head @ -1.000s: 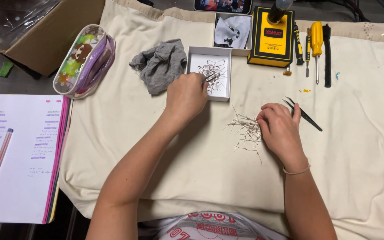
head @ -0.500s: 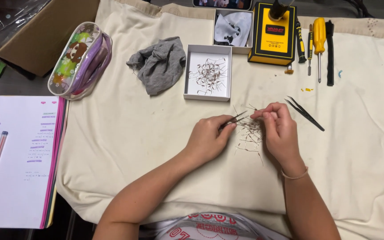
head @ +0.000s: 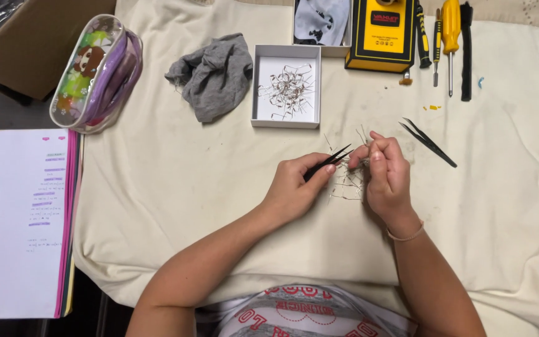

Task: The person is picking up small metal pins from a pile and a box, bending them by hand or with tweezers, and organizing them.

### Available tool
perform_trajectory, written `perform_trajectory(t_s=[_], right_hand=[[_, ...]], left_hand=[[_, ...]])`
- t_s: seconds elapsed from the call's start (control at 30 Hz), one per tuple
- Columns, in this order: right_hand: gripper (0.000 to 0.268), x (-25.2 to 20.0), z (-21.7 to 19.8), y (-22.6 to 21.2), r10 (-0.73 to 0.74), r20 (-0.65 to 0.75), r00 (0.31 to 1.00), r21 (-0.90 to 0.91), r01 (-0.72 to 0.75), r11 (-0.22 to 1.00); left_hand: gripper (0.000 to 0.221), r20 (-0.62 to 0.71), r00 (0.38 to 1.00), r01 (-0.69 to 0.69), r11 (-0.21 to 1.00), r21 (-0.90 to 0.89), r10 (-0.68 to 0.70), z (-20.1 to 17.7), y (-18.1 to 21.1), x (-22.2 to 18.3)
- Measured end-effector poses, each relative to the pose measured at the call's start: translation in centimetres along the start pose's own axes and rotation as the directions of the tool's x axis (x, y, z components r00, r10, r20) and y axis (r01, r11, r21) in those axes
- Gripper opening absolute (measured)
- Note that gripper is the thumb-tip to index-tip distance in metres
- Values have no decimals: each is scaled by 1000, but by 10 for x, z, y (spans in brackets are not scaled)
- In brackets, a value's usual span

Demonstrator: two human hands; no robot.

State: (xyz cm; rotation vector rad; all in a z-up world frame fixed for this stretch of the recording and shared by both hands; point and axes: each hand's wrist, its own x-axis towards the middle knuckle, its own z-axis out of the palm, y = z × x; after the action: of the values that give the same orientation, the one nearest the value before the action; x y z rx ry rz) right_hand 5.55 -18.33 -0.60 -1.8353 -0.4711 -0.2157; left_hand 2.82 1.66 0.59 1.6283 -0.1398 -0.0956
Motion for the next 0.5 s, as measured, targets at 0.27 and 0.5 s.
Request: perform_trajectory(t_s=[0.27, 0.5], right_hand=[[28, -2, 3, 0, -84, 8, 996, -138, 85, 987], [17, 7, -12, -3, 2, 20, 1000, -396, 6, 918]], left_hand=[[19, -14, 1000, -24, 1000, -15, 23, 3, -2, 0], [18, -62, 998, -1, 1000, -23, 0, -2, -3, 2]])
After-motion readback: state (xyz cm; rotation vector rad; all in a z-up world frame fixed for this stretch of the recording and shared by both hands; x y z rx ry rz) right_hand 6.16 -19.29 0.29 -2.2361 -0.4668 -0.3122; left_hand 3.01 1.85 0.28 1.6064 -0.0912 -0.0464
